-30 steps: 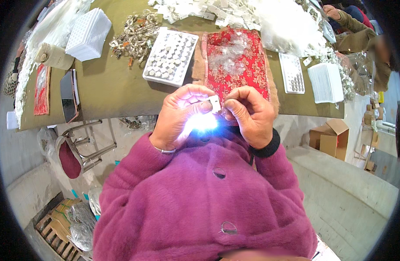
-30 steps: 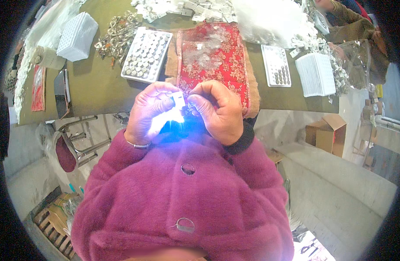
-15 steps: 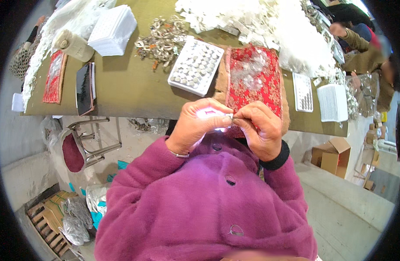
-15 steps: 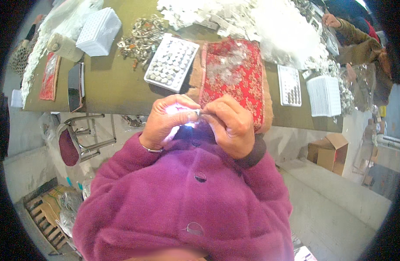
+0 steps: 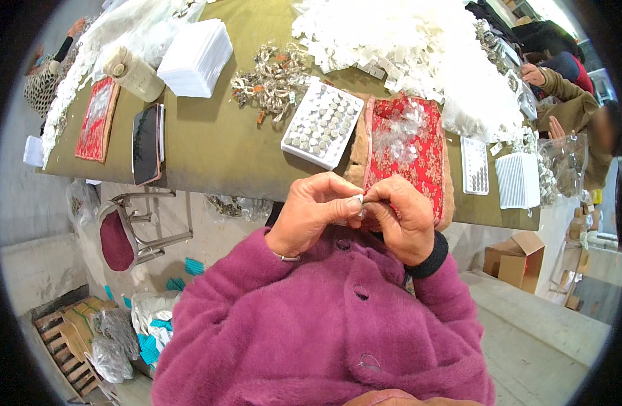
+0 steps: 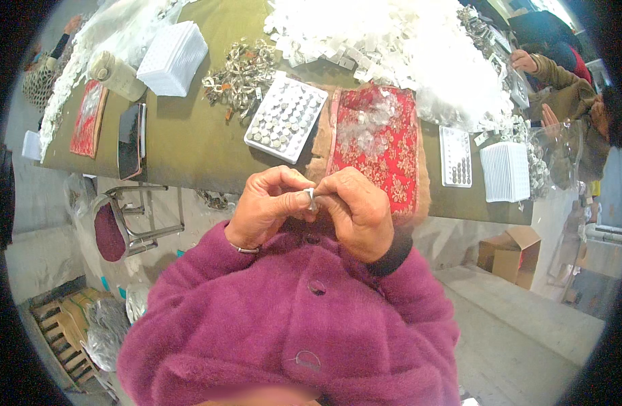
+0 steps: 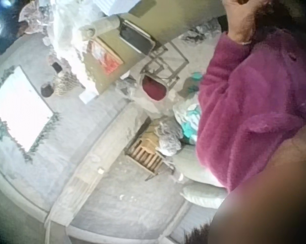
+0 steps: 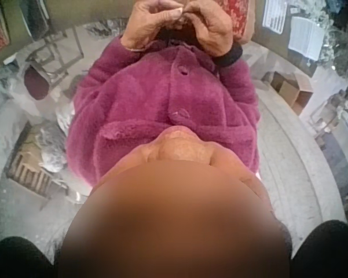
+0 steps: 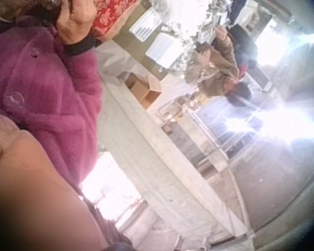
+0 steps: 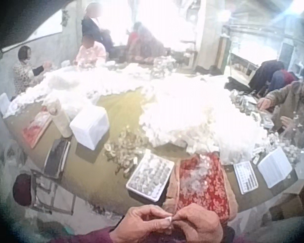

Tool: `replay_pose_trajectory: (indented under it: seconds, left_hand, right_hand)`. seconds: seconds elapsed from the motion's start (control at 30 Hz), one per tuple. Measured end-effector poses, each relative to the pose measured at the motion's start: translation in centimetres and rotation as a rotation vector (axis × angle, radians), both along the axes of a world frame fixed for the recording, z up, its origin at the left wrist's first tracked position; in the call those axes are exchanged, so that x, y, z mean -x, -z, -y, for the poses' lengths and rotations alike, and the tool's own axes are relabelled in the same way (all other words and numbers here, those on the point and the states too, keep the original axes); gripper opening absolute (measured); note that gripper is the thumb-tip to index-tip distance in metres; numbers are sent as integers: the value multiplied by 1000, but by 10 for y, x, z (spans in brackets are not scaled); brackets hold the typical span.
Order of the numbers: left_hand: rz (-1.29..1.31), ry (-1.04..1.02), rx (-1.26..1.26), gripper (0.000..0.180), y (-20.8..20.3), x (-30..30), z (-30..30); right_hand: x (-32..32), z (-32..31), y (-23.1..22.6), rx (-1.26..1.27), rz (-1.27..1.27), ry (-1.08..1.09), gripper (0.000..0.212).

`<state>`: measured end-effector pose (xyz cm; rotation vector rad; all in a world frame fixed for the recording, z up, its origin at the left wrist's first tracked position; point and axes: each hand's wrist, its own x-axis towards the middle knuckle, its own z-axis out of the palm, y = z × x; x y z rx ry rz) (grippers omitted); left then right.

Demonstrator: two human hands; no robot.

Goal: The person assembles small keychains by hand at a shared work table. They pick small metal parts from a tray, attach them to key rings, and place the finished items into a plastic bag. The person also handles a smartphone and a plastic bag during the process.

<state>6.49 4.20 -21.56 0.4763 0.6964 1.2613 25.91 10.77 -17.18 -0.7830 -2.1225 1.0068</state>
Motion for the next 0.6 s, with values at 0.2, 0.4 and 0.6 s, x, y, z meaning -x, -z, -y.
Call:
replay_pose_trajectory:
  seconds: [0.2, 0.4, 0.6]
  left_hand:
    - [-160, -2, -187, 24, -36, 14, -16]
    - [-649, -248, -459, 15, -76, 49, -86]
    - [-1509, -622, -767, 28, -116, 72, -234]
  right_hand:
    - [-20, -7, 30, 381, -260, 293, 21]
    - [-38, -20, 68, 101, -108, 415, 12]
    - [-34, -23, 78, -254, -7, 451, 15]
